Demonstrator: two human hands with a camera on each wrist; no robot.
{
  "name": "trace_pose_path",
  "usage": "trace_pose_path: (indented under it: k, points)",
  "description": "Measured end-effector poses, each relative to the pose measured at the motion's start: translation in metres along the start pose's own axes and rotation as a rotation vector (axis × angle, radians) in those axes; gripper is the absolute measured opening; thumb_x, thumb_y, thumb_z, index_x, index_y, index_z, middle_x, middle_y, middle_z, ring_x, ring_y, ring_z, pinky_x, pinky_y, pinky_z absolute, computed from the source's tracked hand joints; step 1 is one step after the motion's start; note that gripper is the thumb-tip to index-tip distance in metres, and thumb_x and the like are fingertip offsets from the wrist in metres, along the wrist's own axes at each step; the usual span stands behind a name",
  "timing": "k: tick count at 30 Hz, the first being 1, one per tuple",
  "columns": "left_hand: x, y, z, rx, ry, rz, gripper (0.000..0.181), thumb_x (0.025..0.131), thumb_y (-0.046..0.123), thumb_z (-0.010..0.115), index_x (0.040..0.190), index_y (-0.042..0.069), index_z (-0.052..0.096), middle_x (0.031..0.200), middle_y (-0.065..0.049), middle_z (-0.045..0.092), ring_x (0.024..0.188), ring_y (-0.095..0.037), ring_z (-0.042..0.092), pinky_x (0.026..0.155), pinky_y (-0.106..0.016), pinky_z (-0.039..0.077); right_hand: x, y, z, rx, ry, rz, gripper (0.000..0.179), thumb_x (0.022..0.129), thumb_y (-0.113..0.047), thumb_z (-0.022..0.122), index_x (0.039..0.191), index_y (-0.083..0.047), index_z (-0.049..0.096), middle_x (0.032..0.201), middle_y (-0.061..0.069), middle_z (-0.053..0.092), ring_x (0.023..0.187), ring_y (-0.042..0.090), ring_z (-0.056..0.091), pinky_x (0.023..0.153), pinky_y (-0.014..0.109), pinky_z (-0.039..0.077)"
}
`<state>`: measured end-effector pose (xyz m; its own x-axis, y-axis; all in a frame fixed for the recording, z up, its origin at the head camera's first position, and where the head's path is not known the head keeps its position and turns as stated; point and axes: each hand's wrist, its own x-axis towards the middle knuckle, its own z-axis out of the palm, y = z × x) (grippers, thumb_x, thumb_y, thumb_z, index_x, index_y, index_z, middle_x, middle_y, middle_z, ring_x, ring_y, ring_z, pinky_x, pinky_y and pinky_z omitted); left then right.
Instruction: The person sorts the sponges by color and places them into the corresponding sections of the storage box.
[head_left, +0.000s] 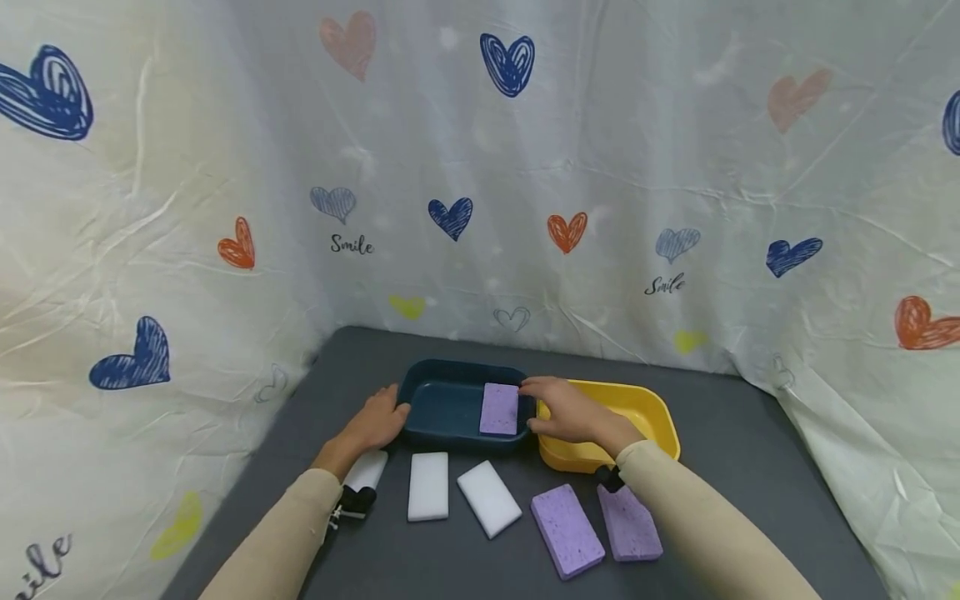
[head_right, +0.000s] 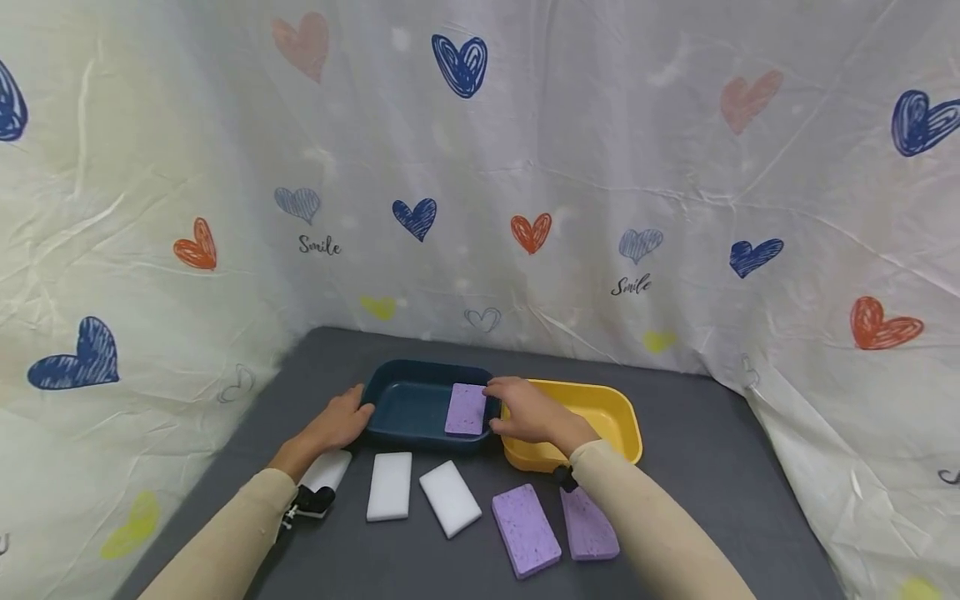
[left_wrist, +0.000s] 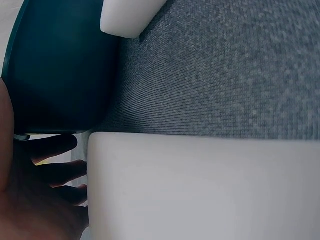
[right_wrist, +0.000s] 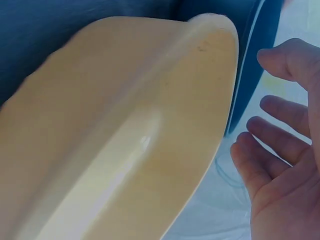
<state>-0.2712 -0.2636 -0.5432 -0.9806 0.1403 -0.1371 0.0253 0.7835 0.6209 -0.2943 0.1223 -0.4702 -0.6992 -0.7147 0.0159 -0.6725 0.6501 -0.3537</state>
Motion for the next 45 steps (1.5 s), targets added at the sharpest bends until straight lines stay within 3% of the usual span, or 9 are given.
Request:
trace_pose_path:
  k: [4,7,15,23,36,40,45]
  points:
    - [0.021,-0.031,0.01,-0.013,0.005,0.014,0.081,0.114,0.042,0.037,0.169,-0.013,0.015,0.177,-0.036,0.016,0.165,-0.058,0.01,0.132,-0.074,0.013,-0.017,0.002,-0.002,-0.006,-0.004,0.004,0.055,0.102,-0.022,0.072,0.153,-0.002,0.062,0.161,0.018,0.059,0.149,0.038,0.056,0.126,0.056,0.044]
    - [0.032,-0.044,0.015,0.008,-0.004,0.017,0.082,0.115,0.045,0.035,0.171,-0.011,0.012,0.179,-0.034,0.013,0.166,-0.057,0.008,0.133,-0.073,0.012,-0.029,0.0,-0.003,-0.013,-0.001,-0.001,0.056,0.101,-0.022,0.073,0.153,-0.002,0.063,0.16,0.018,0.059,0.149,0.038,0.056,0.126,0.057,0.043]
    - [0.018,-0.024,0.007,-0.025,-0.002,0.023,0.08,0.115,0.04,0.038,0.169,-0.014,0.017,0.176,-0.038,0.015,0.164,-0.06,0.01,0.132,-0.074,0.013,-0.056,-0.007,0.004,-0.016,-0.014,-0.012,0.057,0.101,-0.023,0.073,0.154,-0.005,0.063,0.161,0.014,0.06,0.15,0.035,0.056,0.126,0.055,0.044]
    - [0.036,-0.044,0.018,0.029,0.0,0.019,0.084,0.116,0.048,0.033,0.17,-0.013,0.014,0.177,-0.036,0.015,0.165,-0.059,0.01,0.131,-0.074,0.014,-0.078,-0.026,0.009,-0.027,-0.039,-0.038,0.059,0.102,-0.027,0.077,0.154,-0.005,0.062,0.161,0.012,0.059,0.149,0.031,0.058,0.123,0.051,0.048]
    - [0.028,-0.039,0.017,-0.018,0.009,0.008,0.08,0.114,0.041,0.037,0.17,-0.013,0.016,0.178,-0.035,0.016,0.166,-0.056,0.009,0.133,-0.072,0.013,-0.111,-0.046,0.034,-0.019,-0.089,-0.123,0.06,0.1,-0.029,0.08,0.153,-0.007,0.063,0.159,0.008,0.061,0.145,0.025,0.061,0.119,0.048,0.053]
    - [0.024,-0.034,0.015,-0.033,0.024,0.015,0.081,0.113,0.041,0.038,0.169,-0.013,0.019,0.177,-0.036,0.019,0.165,-0.057,0.012,0.132,-0.073,0.014,-0.116,-0.048,0.04,-0.02,-0.128,-0.119,0.068,0.096,-0.032,0.084,0.155,-0.007,0.061,0.161,0.009,0.059,0.148,0.026,0.058,0.121,0.049,0.05]
    - [0.016,-0.024,0.01,-0.042,0.028,0.015,0.079,0.114,0.04,0.039,0.169,-0.014,0.018,0.176,-0.038,0.018,0.164,-0.059,0.012,0.131,-0.074,0.014,-0.121,-0.047,0.043,-0.062,-0.229,-0.05,0.089,0.086,-0.042,0.091,0.162,-0.015,0.054,0.168,0.005,0.051,0.154,0.027,0.05,0.127,0.051,0.044]
